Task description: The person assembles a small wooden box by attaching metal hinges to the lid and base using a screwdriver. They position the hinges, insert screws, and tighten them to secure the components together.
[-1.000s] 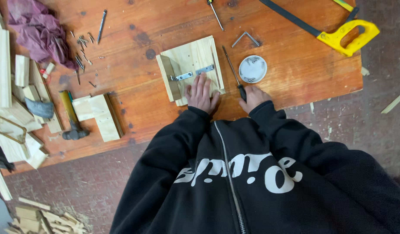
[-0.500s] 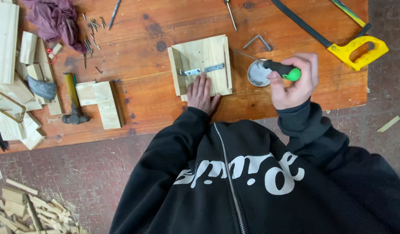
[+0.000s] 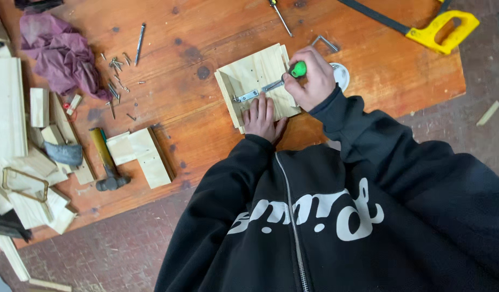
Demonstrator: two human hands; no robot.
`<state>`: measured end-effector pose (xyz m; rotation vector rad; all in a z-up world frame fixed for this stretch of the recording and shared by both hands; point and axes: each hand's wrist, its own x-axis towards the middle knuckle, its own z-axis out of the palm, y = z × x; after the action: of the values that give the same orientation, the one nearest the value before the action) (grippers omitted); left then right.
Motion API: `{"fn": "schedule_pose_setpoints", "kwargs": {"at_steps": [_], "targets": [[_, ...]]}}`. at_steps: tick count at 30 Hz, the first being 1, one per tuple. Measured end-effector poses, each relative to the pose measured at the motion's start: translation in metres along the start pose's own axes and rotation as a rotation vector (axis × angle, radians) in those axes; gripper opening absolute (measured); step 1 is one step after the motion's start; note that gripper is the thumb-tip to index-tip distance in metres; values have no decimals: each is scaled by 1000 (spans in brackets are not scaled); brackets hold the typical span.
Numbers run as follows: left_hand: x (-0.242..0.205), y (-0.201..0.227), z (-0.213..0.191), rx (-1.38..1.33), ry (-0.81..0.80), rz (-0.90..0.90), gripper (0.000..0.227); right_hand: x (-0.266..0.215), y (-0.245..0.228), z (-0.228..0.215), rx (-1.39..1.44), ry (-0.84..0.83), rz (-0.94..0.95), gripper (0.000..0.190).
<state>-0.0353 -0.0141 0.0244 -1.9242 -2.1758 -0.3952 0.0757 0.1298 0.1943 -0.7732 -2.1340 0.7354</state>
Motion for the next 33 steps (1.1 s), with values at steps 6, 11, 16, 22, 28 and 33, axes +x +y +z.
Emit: {"fn": "schedule_pose_setpoints", "kwargs": {"at_steps": [6,11,16,22,28,33], "targets": [[4,-3,-5,-1,49,19,72,2,-1,6,13,-37,13,18],[6,-4,-3,-54,68,2,70,7,2,8,67,-54,-6,16],[3,-1,2,-68,64,-30,71,8,15,6,73,-98,-39,20],[-2,1,8,-61,36,-48,74,19,18,-5,-391,-174,-500,38],[1,1,11,-23,97,-30,71,36,-8,-21,-23,-486,-417,36],[-2,5,11,-117,36,-98,78,42,2,-8,-506,-346,-603,28]]}}
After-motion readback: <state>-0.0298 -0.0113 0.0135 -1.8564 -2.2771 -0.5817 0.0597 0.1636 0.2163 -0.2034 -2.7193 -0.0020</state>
